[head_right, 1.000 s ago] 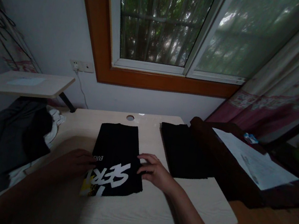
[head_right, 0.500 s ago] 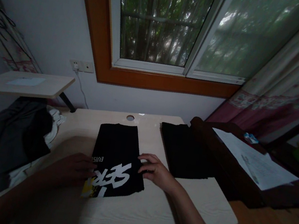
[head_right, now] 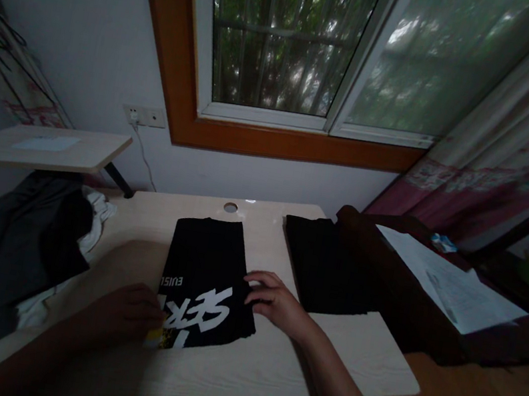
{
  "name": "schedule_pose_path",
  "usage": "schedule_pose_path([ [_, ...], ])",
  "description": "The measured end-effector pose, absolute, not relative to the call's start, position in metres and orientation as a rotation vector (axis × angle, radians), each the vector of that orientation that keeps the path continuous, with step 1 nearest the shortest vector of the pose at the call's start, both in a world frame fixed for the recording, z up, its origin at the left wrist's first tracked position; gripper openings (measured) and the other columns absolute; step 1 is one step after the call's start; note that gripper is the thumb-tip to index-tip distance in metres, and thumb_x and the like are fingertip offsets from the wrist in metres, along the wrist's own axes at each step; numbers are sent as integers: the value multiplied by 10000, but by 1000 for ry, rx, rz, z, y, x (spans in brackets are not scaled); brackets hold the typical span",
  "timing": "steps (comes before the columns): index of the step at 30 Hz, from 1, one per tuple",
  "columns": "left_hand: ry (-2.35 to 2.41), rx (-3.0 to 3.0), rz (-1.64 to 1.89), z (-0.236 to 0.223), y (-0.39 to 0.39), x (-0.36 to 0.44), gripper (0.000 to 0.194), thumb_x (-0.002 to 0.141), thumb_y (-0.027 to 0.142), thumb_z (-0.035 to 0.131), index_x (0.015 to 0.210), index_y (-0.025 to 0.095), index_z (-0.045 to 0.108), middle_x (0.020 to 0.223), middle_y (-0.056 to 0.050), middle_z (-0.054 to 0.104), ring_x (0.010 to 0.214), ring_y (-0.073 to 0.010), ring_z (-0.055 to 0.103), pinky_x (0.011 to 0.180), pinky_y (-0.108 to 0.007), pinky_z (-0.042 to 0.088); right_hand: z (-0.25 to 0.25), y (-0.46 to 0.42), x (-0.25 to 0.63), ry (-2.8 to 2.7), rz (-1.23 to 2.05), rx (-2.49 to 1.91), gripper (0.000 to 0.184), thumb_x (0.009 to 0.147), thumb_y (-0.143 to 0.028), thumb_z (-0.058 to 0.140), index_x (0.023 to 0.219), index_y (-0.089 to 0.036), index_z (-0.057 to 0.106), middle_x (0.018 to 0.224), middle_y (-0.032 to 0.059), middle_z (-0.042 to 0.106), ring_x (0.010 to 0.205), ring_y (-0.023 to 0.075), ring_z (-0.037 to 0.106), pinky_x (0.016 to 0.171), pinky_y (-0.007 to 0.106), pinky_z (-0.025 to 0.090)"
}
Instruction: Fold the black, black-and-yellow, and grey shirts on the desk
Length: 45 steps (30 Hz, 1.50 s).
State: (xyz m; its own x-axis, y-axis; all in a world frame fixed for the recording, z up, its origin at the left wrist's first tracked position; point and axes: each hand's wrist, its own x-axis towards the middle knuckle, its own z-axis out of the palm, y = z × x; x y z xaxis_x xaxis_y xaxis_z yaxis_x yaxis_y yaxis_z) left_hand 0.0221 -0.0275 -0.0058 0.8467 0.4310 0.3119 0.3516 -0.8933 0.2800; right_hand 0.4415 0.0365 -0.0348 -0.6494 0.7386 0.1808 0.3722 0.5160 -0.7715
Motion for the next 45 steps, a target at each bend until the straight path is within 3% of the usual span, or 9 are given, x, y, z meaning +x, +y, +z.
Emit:
schedule_pose_path([
  [8,660,2651,732,-26,-25,14,411,965,209,578,1353,338,604,1178,-52,764,1119,-213,698,971,-420,558,-26,32,443,-2074,1191,-875,304,914,-532,683,987,-262,802,1390,107,592,1330,279,526,1146,489,404],
  [16,714,2425,937,11,-28,18,343,980,185,531,1271,309,664,1103,-65,772,1026,-183,724,876,-339,595,-1,33,439,-1927,1344,-827,362,875,-584,707,973,-244,778,1149,96,715,1077,253,656,968,444,511],
  [20,928,2195,961,18,-18,11,212,961,311,592,1103,263,743,1009,-61,777,925,-195,732,810,-321,589,11,41,425,-1719,1462,-869,374,808,-565,777,910,-206,762,1027,95,732,967,253,679,860,400,533],
  [25,1276,1739,1068,17,15,13,254,874,444,681,966,216,748,934,-50,755,891,-218,696,811,-331,555,14,76,402,-1452,1486,-968,370,737,-524,835,882,-201,729,874,52,713,803,222,647,775,376,524],
  [31,1262,1100,1201,-1,68,33,351,872,497,647,1026,182,648,993,-51,721,925,-201,682,861,-329,547,-5,132,366,-1257,1403,-1000,373,739,-551,801,851,-218,677,867,16,681,848,200,627,822,331,514],
  [34,1293,950,1163,-13,82,36,478,900,533,603,1229,192,545,1101,-74,712,942,-218,704,821,-336,555,-21,144,351,-1022,1449,-1055,437,726,-590,790,920,-235,626,855,8,654,815,188,633,764,309,524],
  [37,1401,1032,1123,-23,87,35,644,878,521,656,1385,203,418,1165,-98,689,1002,-250,708,847,-362,556,-30,144,346,-983,1469,-1103,532,721,-597,796,1064,-253,580,899,10,651,823,201,656,750,329,543],
  [41,1554,1276,1049,-31,86,33,818,758,443,792,1429,198,393,1172,-119,654,986,-247,704,869,-395,561,-34,135,352,-1244,1432,-1152,733,660,-440,887,1275,-279,521,1066,17,645,925,217,670,843,373,555],
  [45,1534,1342,962,-27,78,34,865,759,413,780,1483,192,362,1148,-129,684,1000,-274,708,870,-426,565,-36,129,357,-1373,1386,-1185,744,651,-365,886,1297,-283,527,1064,7,648,948,222,661,868,397,550],
])
